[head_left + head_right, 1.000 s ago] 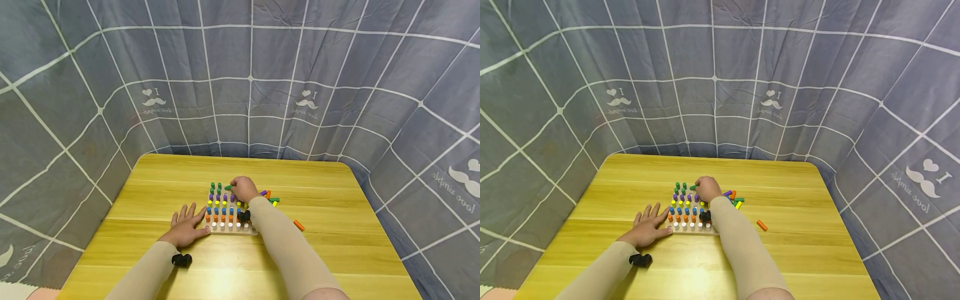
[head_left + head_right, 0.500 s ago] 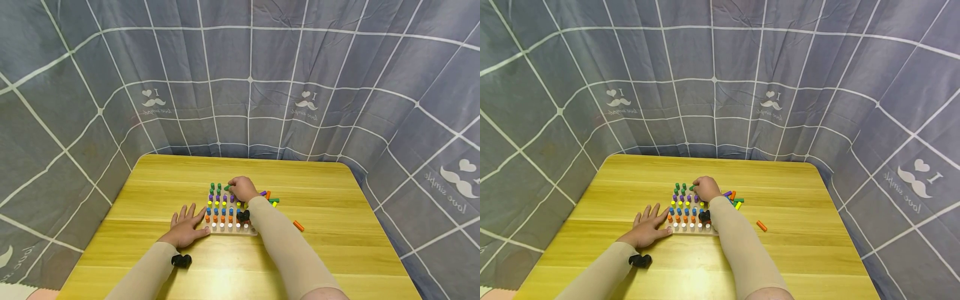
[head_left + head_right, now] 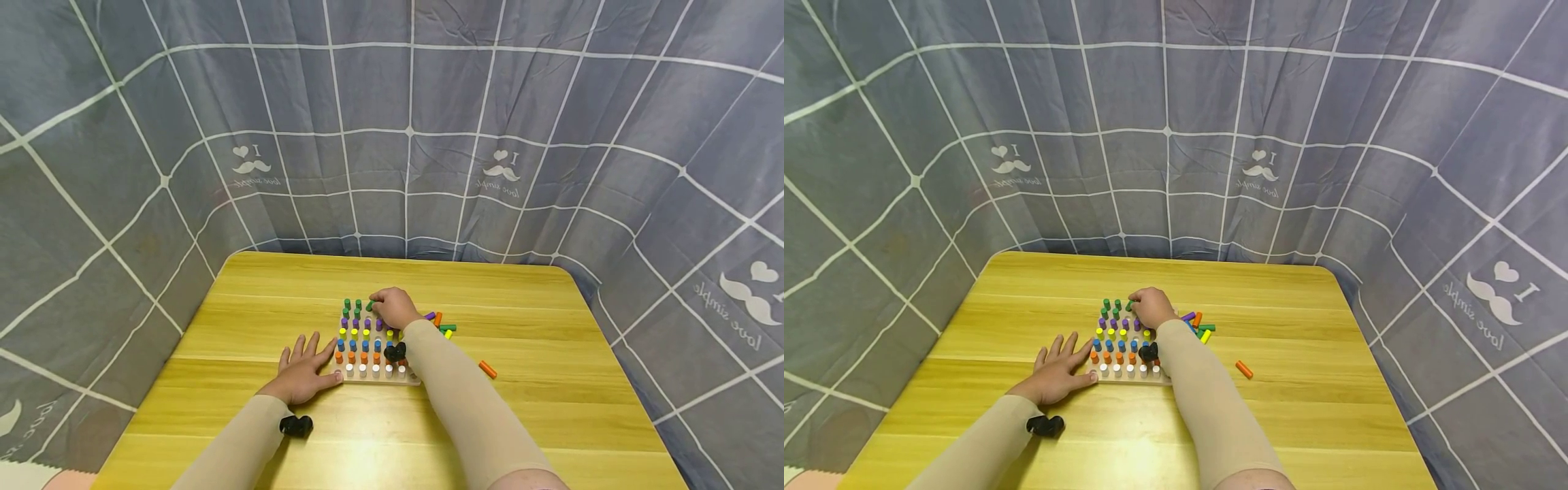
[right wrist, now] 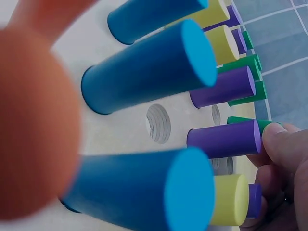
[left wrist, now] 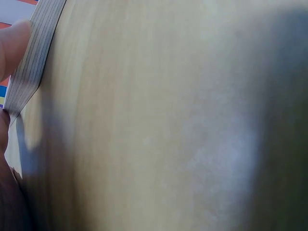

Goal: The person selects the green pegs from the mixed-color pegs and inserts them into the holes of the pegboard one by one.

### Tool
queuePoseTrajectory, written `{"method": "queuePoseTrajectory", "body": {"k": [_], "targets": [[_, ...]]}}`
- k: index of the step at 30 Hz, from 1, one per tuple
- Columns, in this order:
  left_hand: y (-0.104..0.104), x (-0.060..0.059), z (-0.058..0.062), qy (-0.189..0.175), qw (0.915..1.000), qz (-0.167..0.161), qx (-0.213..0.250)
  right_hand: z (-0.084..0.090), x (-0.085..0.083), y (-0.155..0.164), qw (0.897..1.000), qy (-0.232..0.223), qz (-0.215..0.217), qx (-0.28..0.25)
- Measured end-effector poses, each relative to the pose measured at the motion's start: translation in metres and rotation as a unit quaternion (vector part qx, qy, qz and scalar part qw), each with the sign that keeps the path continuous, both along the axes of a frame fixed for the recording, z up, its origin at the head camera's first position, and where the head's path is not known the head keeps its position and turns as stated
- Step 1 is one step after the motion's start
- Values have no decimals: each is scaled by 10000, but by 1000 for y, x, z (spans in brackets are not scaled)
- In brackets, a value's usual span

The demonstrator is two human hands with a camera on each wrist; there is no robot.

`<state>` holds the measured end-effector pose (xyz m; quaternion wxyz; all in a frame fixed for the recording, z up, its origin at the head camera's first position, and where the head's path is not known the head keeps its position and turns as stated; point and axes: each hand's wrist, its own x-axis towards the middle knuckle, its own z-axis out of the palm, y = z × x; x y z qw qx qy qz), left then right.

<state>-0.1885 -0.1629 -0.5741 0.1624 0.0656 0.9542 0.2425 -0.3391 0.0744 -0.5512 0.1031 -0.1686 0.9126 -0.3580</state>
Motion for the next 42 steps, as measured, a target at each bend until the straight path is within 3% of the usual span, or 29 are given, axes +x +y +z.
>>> {"method": "queuePoseTrajectory", "body": {"k": [13,29,34,42], "targets": [[2,3,4,11,10000,-9,5,7,3,0,9988,274,35,398],[4,2,2,20,10000,-32,-7,0,-2,-3,9991,-206,187,310],[3,1,-1,-8,10000,-25,6,0,-1,2,9985,-109,361,393],[-1,0,-2,34,10000,-46,-14,9,-1,29,9997,-78,182,-136]]}}
